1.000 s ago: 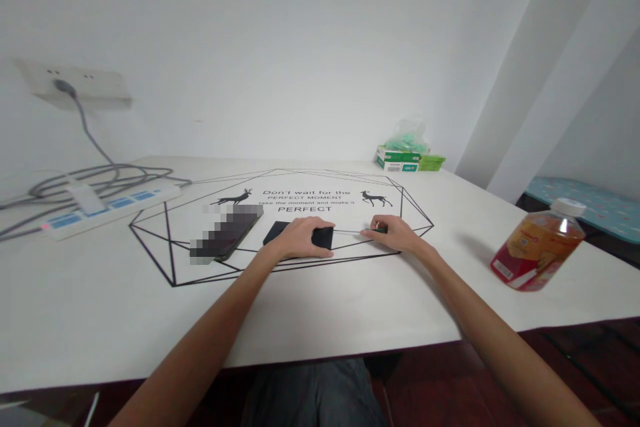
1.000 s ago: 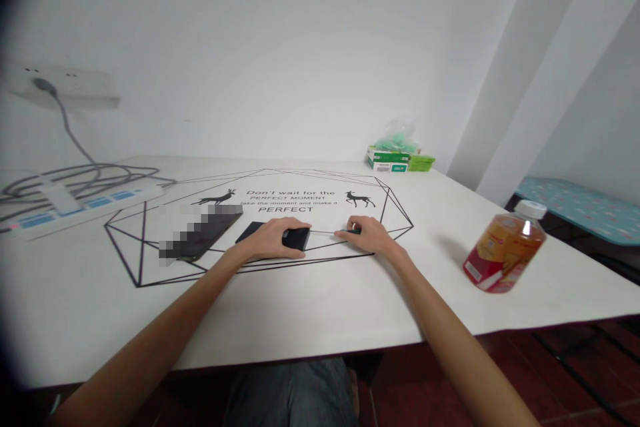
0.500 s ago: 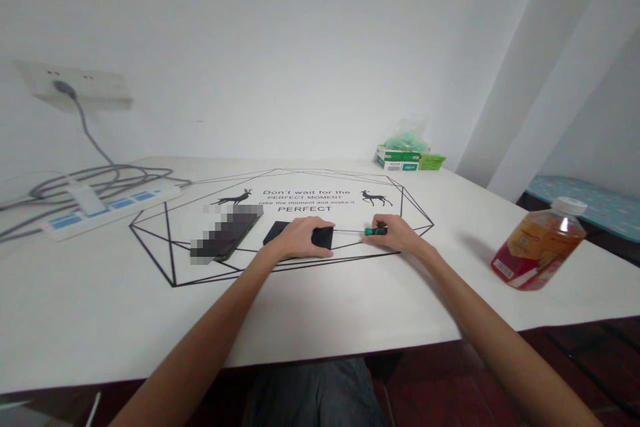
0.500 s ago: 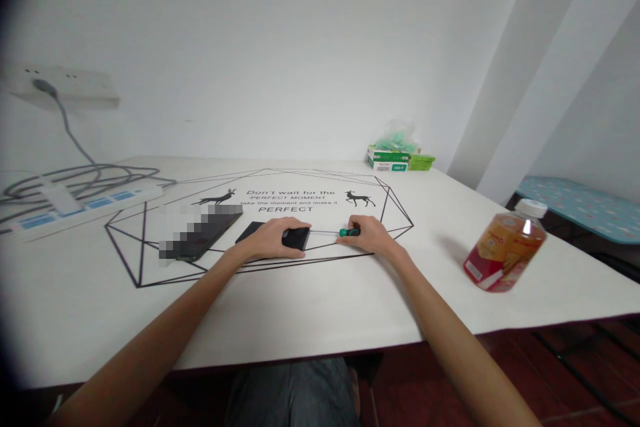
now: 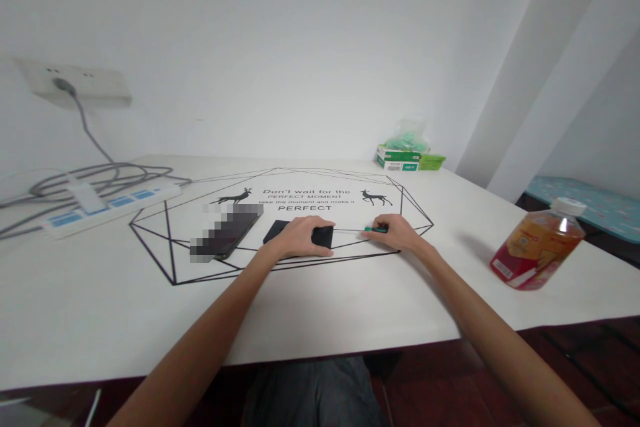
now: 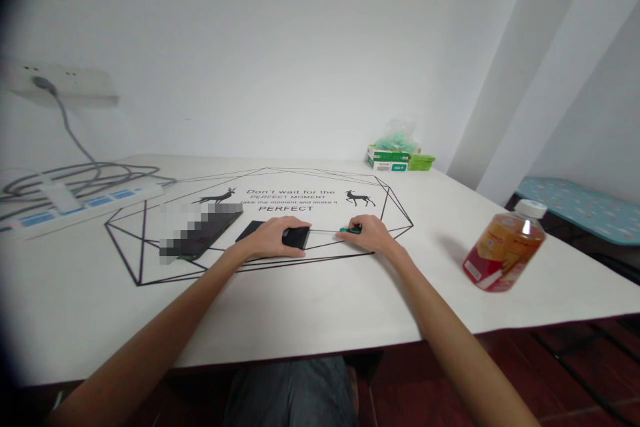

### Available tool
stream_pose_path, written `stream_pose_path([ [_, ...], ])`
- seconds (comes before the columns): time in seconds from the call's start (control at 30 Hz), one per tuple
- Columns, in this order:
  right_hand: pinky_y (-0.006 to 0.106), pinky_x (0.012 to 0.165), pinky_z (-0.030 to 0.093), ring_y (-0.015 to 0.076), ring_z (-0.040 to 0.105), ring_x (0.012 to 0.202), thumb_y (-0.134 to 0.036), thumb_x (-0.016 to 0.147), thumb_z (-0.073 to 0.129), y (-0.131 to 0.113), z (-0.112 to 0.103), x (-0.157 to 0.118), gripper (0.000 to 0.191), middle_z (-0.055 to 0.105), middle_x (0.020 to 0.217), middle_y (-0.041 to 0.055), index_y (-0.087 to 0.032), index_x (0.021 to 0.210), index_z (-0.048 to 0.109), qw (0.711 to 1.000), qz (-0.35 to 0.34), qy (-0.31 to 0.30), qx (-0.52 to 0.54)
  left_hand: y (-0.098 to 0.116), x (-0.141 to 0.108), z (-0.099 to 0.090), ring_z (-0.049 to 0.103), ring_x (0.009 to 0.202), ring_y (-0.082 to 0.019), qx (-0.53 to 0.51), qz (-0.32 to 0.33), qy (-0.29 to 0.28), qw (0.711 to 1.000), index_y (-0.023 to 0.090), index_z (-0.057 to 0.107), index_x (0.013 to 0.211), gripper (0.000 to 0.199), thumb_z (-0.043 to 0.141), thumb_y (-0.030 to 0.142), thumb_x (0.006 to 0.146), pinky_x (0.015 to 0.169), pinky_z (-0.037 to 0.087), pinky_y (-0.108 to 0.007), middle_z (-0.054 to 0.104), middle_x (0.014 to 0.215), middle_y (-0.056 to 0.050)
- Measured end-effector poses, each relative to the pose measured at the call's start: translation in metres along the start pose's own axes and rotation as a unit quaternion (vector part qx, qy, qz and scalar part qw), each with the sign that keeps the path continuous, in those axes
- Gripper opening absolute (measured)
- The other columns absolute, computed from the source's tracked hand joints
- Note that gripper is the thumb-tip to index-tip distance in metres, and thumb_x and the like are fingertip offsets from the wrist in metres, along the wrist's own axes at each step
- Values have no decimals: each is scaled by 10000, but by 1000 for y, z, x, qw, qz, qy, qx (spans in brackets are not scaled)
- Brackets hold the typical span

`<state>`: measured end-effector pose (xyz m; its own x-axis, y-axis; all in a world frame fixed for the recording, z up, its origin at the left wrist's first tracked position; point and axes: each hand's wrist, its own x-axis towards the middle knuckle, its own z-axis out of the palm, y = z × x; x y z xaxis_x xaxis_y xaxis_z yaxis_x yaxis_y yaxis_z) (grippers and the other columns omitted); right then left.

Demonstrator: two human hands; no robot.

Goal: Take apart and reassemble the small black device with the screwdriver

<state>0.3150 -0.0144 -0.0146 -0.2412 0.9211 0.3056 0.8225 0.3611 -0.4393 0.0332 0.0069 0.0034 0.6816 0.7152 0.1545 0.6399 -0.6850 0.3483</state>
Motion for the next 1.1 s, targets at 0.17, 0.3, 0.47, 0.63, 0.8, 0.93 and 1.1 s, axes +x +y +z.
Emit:
stream_pose_path([
  [0.17, 261, 546, 313, 130, 452, 576, -648, 668, 650, 4, 3, 2, 472, 538, 590, -6, -184, 602, 589, 999, 1, 6, 40, 4, -1, -3, 497, 1233, -324, -4, -15, 3, 1000, 269, 453, 1383, 831, 698, 576, 651, 1017, 363, -402, 548, 1359, -84],
  [0.3, 263, 574, 355, 143, 491, 624, -629, 624, 700, 7, 5, 3, 457, 584, 663, 5, -188, 631, 582, 998, -1, 22, 54, 6, -1, -4, 506, 1223, -335, -6, -17, 0, 1000, 274, 395, 1416, 882, 715, 561, 646, 1005, 373, -416, 558, 1340, -102],
  [0.47, 262, 589, 370, 146, 504, 640, -615, 617, 720, 9, 5, 3, 449, 587, 679, 5, -193, 648, 569, 998, -1, 24, 55, 8, -2, -7, 546, 1172, -293, -61, -20, 2, 998, 266, 411, 1403, 852, 709, 569, 664, 989, 400, -389, 596, 1268, -97],
  [0.63, 261, 588, 365, 147, 509, 643, -607, 614, 729, 10, 5, 2, 442, 590, 682, 3, -196, 672, 579, 998, -3, 30, 48, 6, -1, -8, 568, 1141, -241, -155, 2, 43, 987, 228, 442, 1376, 804, 704, 550, 687, 987, 422, -359, 626, 1193, -87],
  [0.8, 260, 588, 360, 147, 509, 646, -606, 611, 728, 9, 5, 3, 439, 593, 686, 3, -199, 657, 574, 998, -2, 29, 48, 7, 1, -4, 592, 1097, -237, -148, -4, 73, 986, 199, 540, 1290, 650, 680, 501, 731, 985, 427, -367, 655, 1149, -88],
  [0.93, 264, 587, 353, 146, 499, 636, -599, 615, 731, 7, 3, 3, 439, 574, 659, -2, -198, 635, 553, 998, 1, 25, 50, 7, 2, -1, 600, 1082, -235, -128, -7, 77, 989, 191, 594, 1228, 547, 655, 467, 760, 978, 432, -366, 668, 1141, -84],
  [1.1, 270, 595, 359, 150, 503, 640, -612, 632, 707, 3, 2, 1, 436, 586, 675, 5, -197, 651, 576, 999, 6, 26, 38, 6, 3, 2, 596, 1091, -242, -104, 3, 71, 992, 204, 622, 1190, 507, 645, 480, 766, 990, 424, -373, 671, 1150, -77],
])
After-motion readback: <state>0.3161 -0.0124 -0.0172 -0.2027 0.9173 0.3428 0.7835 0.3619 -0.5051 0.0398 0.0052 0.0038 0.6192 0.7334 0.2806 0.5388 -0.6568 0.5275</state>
